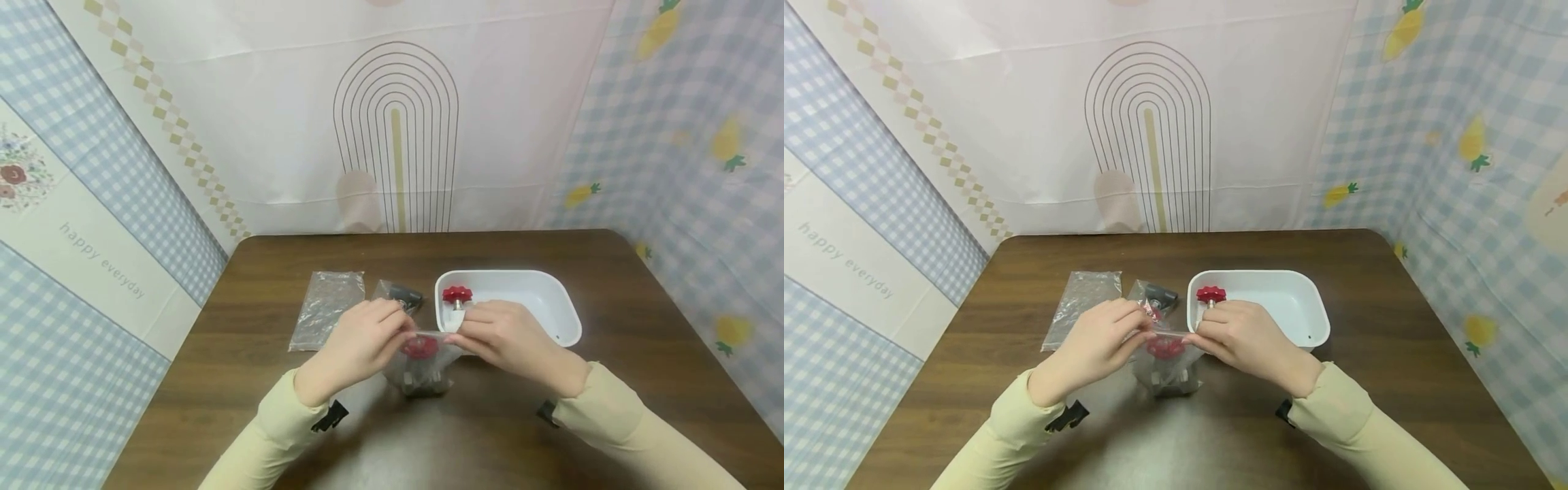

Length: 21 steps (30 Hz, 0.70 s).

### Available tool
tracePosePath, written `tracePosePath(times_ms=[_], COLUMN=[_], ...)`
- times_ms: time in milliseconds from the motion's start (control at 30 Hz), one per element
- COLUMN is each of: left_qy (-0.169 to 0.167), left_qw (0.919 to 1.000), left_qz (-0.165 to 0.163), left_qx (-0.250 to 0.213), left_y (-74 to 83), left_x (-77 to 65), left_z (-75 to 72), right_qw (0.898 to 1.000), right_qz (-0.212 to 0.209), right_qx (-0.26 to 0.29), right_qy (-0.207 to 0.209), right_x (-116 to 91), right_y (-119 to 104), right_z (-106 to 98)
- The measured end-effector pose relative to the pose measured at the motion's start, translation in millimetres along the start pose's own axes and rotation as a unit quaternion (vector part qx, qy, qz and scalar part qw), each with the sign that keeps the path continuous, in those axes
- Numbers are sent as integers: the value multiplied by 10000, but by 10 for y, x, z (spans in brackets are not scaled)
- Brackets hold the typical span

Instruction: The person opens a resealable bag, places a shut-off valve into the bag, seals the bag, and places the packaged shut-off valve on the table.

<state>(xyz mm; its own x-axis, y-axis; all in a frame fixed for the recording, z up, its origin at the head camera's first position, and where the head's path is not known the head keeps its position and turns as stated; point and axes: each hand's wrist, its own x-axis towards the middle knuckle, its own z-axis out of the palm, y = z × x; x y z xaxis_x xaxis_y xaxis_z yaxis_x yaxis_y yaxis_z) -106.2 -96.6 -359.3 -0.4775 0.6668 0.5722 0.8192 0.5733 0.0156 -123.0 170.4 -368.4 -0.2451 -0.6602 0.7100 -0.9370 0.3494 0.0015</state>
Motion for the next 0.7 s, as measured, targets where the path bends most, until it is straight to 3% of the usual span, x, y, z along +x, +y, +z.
tracePosePath(times_ms=[367, 533, 633, 700], left_qy=[140, 253, 144, -140], left_qw=[9992, 9967, 9921, 9871], left_qz=[-355, -599, -920, -1212], left_qx=[-108, -493, -842, -1041], left_y=[-177, -225, -244, -252], left_x=[-216, -288, -321, -346], left_z=[-136, -115, -84, -54], right_qw=[10000, 9999, 9996, 9994], right_qz=[63, 131, 202, 214], right_qx=[-16, 94, 194, 283], right_qy=[18, -39, -29, 22], right_x=[-100, -103, -104, -108], right_y=[36, 39, 39, 36], right_z=[-46, -37, -26, -20])
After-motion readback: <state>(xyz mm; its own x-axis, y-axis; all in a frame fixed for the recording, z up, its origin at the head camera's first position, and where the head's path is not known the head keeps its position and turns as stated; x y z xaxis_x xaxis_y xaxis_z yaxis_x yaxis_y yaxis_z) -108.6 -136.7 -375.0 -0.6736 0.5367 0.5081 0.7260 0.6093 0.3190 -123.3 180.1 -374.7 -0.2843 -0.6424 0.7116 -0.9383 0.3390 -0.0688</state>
